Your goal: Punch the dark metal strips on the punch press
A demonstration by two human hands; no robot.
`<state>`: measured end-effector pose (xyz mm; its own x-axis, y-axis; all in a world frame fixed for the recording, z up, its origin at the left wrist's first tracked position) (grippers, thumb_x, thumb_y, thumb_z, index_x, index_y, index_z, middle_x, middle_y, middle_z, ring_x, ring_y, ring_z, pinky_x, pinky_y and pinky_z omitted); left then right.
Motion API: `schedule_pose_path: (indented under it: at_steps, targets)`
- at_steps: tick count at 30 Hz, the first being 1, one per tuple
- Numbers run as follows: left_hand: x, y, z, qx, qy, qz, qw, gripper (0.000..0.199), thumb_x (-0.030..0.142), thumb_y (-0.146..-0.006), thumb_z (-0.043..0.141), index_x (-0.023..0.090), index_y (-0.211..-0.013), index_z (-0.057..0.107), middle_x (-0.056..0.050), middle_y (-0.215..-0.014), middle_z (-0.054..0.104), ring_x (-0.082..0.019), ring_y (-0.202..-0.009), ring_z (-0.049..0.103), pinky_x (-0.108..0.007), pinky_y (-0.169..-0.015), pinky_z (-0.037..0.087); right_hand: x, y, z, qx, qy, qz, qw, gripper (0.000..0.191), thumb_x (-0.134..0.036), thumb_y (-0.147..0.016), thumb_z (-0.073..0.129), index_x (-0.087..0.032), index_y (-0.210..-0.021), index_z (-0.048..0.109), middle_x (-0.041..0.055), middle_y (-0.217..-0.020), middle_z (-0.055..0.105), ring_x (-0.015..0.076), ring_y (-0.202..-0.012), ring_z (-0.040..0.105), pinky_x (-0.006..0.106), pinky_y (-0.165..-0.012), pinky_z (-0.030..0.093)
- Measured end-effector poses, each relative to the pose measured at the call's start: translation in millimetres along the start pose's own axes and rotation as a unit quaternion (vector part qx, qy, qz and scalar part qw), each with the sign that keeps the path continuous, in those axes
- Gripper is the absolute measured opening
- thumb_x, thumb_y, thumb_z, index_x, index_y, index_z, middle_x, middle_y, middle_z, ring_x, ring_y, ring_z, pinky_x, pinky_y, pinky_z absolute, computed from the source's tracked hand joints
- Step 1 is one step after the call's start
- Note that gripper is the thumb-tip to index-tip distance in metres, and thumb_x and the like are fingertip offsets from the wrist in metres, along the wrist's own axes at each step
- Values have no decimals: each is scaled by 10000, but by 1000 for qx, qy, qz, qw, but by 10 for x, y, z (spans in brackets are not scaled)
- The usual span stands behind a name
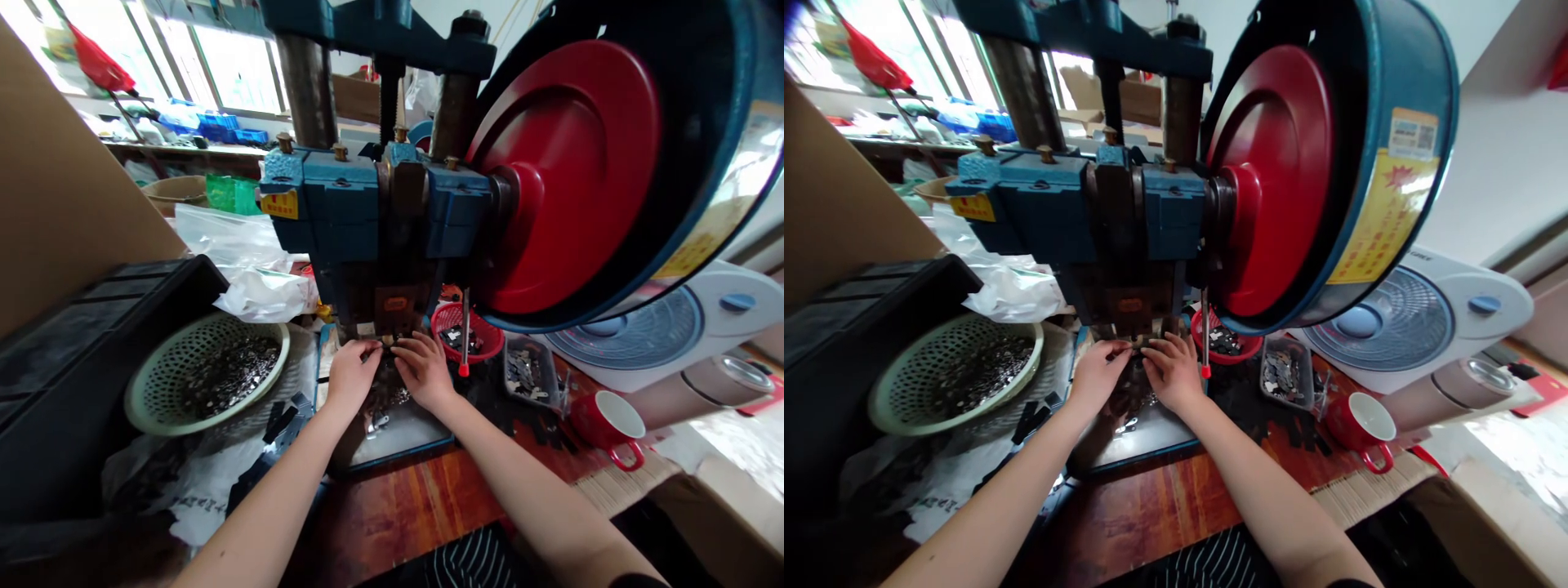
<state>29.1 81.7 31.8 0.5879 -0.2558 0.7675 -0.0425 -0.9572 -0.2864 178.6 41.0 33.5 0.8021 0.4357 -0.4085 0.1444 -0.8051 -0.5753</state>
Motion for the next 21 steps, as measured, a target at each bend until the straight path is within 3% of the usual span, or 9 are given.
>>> schedule_pose_path:
  at_steps: [5,12,21]
  targets:
    - [-43,-42,3,-3,-20,8,1000,216,329,-776,546,199,-832,710,-49,-875,691,-208,-867,630,-344,-825,469,-23,-14,28,-24,8,-4,1000,244,-338,-883,520,-308,-1088,649,2,-1148,637,242,-1202,435,526,-1084,165]
    - [-85,-74,13,-20,-34,20,999,207,323,-767,547,221,-826,717,-31,-859,691,-195,-867,621,-333,-841,468,-19,-66,57,-45,-12,7,999,252,-364,-901,492,-270,-1059,665,27,-1127,647,237,-1191,454,498,-1069,232]
    - [-157,-108,73,-38,-38,28,998,233,298,-755,543,210,-891,711,-42,-911,685,-204,-953,587,-324,-889,440,-179,-40,42,-51,95,-66,992,278,-405,-902,492,-290,-1110,635,15,-1143,640,248,-1230,415,550,-1112,33]
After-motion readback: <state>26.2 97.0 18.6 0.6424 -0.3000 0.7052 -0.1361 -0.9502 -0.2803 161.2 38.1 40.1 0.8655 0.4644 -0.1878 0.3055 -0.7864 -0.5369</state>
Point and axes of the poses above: each hand's wrist, its own y-axis away from the middle knuckle, its own z-axis out of the palm, x = y × z, the point moved 7 cm from there along -y, towards the middle knuckle
